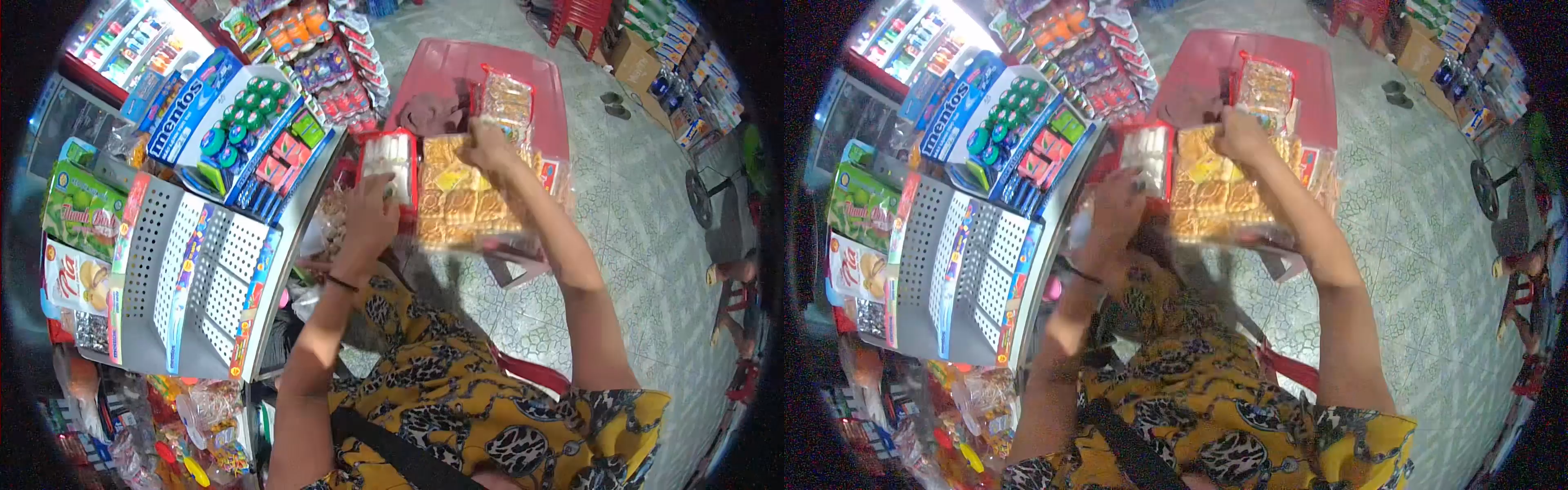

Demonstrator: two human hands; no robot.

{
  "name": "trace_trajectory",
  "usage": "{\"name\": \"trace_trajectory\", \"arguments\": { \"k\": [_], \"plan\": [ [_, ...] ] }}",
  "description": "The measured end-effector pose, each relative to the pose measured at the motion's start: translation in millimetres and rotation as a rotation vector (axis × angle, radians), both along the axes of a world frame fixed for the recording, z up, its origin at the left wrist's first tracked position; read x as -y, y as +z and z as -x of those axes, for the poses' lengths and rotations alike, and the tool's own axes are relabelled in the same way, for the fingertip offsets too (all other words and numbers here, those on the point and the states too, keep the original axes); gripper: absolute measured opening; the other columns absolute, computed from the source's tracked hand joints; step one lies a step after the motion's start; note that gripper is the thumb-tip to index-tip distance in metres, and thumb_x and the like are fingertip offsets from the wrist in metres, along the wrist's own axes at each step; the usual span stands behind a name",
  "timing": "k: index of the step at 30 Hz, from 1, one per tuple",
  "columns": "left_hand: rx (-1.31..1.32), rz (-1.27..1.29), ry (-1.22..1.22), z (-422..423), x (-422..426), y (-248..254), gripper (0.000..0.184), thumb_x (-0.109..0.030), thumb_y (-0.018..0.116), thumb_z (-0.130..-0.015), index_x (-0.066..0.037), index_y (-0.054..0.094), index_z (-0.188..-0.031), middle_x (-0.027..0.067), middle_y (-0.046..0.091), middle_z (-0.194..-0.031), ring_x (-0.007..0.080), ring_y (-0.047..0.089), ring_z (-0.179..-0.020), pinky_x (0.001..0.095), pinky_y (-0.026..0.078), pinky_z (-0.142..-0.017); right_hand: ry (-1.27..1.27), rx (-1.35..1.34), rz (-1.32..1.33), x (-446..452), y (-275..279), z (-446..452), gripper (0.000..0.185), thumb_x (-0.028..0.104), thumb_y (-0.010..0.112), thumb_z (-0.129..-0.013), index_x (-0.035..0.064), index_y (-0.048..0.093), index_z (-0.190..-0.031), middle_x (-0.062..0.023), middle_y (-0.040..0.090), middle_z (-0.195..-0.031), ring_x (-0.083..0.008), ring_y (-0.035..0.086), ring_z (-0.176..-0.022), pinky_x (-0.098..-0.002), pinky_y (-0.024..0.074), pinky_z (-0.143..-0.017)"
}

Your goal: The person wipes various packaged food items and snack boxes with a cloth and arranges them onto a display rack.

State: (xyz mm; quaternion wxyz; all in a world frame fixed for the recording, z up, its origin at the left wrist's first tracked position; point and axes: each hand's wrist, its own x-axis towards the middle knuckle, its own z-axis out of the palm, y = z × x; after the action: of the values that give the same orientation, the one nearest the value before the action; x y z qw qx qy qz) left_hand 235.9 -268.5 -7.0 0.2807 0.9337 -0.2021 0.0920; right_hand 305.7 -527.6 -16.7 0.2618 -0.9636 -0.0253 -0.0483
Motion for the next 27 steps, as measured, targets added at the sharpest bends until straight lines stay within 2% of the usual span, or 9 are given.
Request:
{"name": "trace_trajectory", "arguments": {
  "k": [2,4,8,9,13,16,22,24,27],
  "plan": [
    [0.164,-0.049,0.086,-15,1,-43,0.051,-0.02,0.058,-0.074,-0.01,0.045,-0.122,0.0217,0.041,-0.126,0.0393,0.038,-0.116,0.0501,0.033,-0.094,-0.034,-0.009,-0.035,11,8,8,0.043,0.02,0.065,-0.068,0.0018,0.051,-0.104,-0.022,0.059,-0.087,-0.0373,0.058,-0.083,-0.0413,0.0475,-0.072],
    [-0.068,-0.046,0.353,-21,1,-61,0.06,-0.033,0.056,-0.078,-0.012,0.037,-0.13,0.0245,0.023,-0.137,0.0457,0.022,-0.125,0.0591,0.024,-0.096,-0.061,-0.014,-0.349,23,27,27,0.04,0.013,0.067,-0.069,-0.0014,0.051,-0.103,-0.0153,0.061,-0.086,-0.0237,0.059,-0.078,-0.0359,0.047,-0.068],
    [-0.262,-0.2,0.39,-26,7,-48,0.064,-0.046,0.051,-0.081,-0.012,0.035,-0.132,0.024,0.021,-0.139,0.0447,0.018,-0.128,0.0609,0.021,-0.097,0.041,-0.242,-0.665,58,37,35,0.039,0.015,0.068,-0.073,-0.0041,0.053,-0.104,-0.0055,0.059,-0.081,-0.0144,0.055,-0.07,-0.0285,0.045,-0.059],
    [0.122,-0.293,0.416,-25,8,-65,0.051,-0.036,0.053,-0.081,-0.009,0.045,-0.124,0.0228,0.036,-0.13,0.0409,0.03,-0.123,0.0551,0.028,-0.096,0.024,-0.268,-0.681,63,38,40,0.04,0.016,0.069,-0.074,-0.0029,0.055,-0.106,-0.0012,0.058,-0.076,-0.009,0.052,-0.062,-0.0237,0.041,-0.051],
    [0.146,0.128,0.056,-16,30,-28,0.023,-0.016,0.054,-0.079,0.0,0.058,-0.096,0.021,0.058,-0.094,0.036,0.055,-0.09,0.0424,0.043,-0.08,0.031,-0.409,-0.734,88,29,40,0.035,0.014,0.066,-0.078,0.0015,0.055,-0.109,-0.0007,0.06,-0.079,-0.0033,0.046,-0.055,-0.0185,0.0354,-0.045],
    [-0.133,0.251,-0.068,-4,54,-23,0.03,-0.02,0.053,-0.081,0.001,0.055,-0.101,0.0239,0.059,-0.088,0.0406,0.056,-0.082,0.0445,0.045,-0.077,0.004,-0.425,-0.852,92,24,39,0.031,0.012,0.065,-0.077,0.0017,0.056,-0.106,-0.0002,0.061,-0.082,-0.0031,0.048,-0.057,-0.0184,0.037,-0.046],
    [-0.382,0.259,0.145,-9,111,-17,0.048,-0.03,0.05,-0.084,0.007,0.044,-0.115,0.0275,0.059,-0.086,0.0444,0.057,-0.081,0.0449,0.046,-0.074,-0.07,-0.112,-0.646,63,-5,34,0.031,0.014,0.067,-0.074,-0.0021,0.058,-0.1,-0.0046,0.062,-0.078,-0.0095,0.056,-0.065,-0.025,0.0434,-0.056],
    [-0.243,0.33,0.117,-26,114,-55,0.044,-0.024,0.056,-0.081,0.008,0.049,-0.11,0.0224,0.062,-0.087,0.0374,0.061,-0.078,0.041,0.049,-0.069,-0.152,-0.024,-0.283,37,29,52,0.043,0.014,0.066,-0.075,-0.0002,0.05,-0.112,-0.0107,0.063,-0.078,-0.014,0.059,-0.068,-0.0291,0.0462,-0.06],
    [-1.035,1.198,-0.021,-21,109,-29,0.024,-0.006,0.066,-0.074,0.003,0.06,-0.095,0.0096,0.062,-0.092,0.0165,0.061,-0.077,0.0314,0.051,-0.063,-0.064,0.137,-0.23,34,-9,47,0.057,0.009,0.063,-0.076,0.0057,0.037,-0.127,-0.0134,0.065,-0.082,-0.0195,0.062,-0.074,-0.0319,0.0484,-0.066]
  ]
}}
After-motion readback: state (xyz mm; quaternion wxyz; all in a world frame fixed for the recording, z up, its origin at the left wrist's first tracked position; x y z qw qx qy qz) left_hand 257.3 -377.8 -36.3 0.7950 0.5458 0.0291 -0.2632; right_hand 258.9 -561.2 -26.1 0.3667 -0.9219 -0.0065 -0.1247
